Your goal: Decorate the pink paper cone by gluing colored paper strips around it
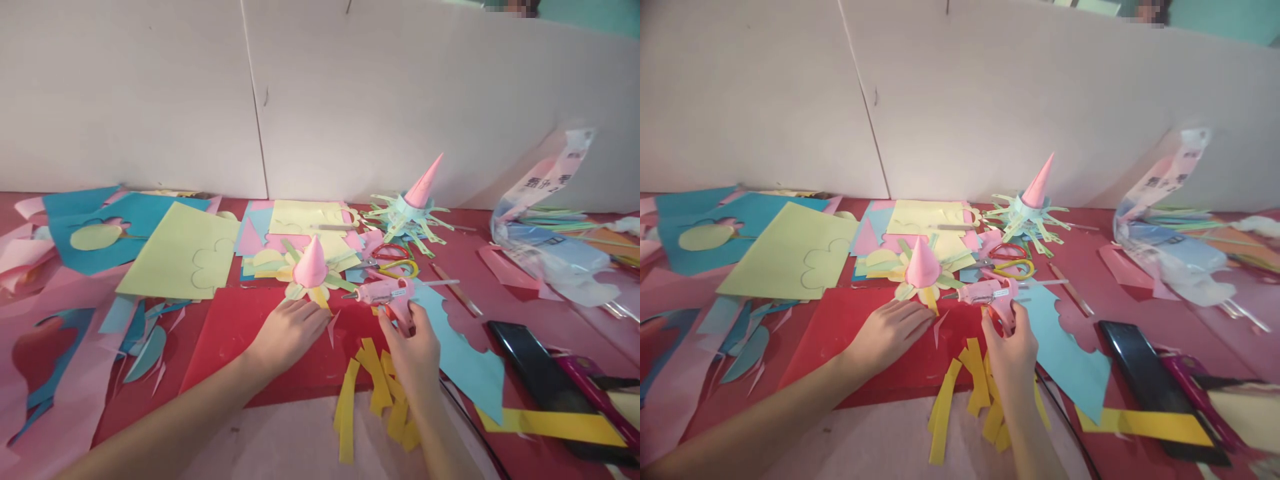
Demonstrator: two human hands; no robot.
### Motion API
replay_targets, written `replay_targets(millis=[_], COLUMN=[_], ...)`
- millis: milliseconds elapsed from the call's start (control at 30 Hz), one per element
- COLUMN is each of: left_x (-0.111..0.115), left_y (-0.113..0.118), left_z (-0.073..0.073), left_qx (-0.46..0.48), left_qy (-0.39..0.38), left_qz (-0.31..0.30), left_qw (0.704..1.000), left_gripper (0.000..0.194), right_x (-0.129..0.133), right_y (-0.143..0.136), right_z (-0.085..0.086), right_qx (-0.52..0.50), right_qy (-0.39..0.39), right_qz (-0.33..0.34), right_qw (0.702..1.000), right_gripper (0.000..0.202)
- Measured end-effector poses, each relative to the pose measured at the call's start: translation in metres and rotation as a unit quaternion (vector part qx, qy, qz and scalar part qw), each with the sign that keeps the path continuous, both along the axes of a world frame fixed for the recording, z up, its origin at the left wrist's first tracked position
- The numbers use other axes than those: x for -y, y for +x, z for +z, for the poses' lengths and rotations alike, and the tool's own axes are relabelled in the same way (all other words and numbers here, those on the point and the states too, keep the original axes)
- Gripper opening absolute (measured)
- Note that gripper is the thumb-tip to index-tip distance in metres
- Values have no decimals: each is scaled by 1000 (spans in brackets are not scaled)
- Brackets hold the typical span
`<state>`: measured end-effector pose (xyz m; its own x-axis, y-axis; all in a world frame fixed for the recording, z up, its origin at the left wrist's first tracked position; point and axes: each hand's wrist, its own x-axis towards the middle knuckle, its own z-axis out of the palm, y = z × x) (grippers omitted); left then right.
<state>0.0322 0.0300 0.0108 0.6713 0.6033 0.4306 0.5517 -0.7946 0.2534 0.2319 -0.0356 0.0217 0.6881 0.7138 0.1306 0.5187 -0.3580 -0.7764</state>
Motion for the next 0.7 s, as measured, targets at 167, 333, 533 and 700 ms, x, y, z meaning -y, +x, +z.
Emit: replay_targets(millis=[167, 333, 533, 700], left_x=[-5, -12, -15, -18], left_y=[-5, -7, -7, -7], left_z=[-3, -3, 1, 1], left_qx=[166, 269, 293, 314], left_qy=[-200, -301, -336, -349], left_qz=[157, 175, 176, 182], left_qw=[953, 898, 878, 864], left_gripper=[13, 13, 13, 14], right_x=[-1, -1, -1, -9], right_y=[1, -1, 9, 56], right_z=[2, 2, -1, 4], right_qx=[-4, 10, 78, 147], right_qy=[13, 30, 25, -5], right_qz=[-22, -22, -17, -55], right_qw=[1000, 999, 997, 988], right_gripper=[46, 46, 49, 55])
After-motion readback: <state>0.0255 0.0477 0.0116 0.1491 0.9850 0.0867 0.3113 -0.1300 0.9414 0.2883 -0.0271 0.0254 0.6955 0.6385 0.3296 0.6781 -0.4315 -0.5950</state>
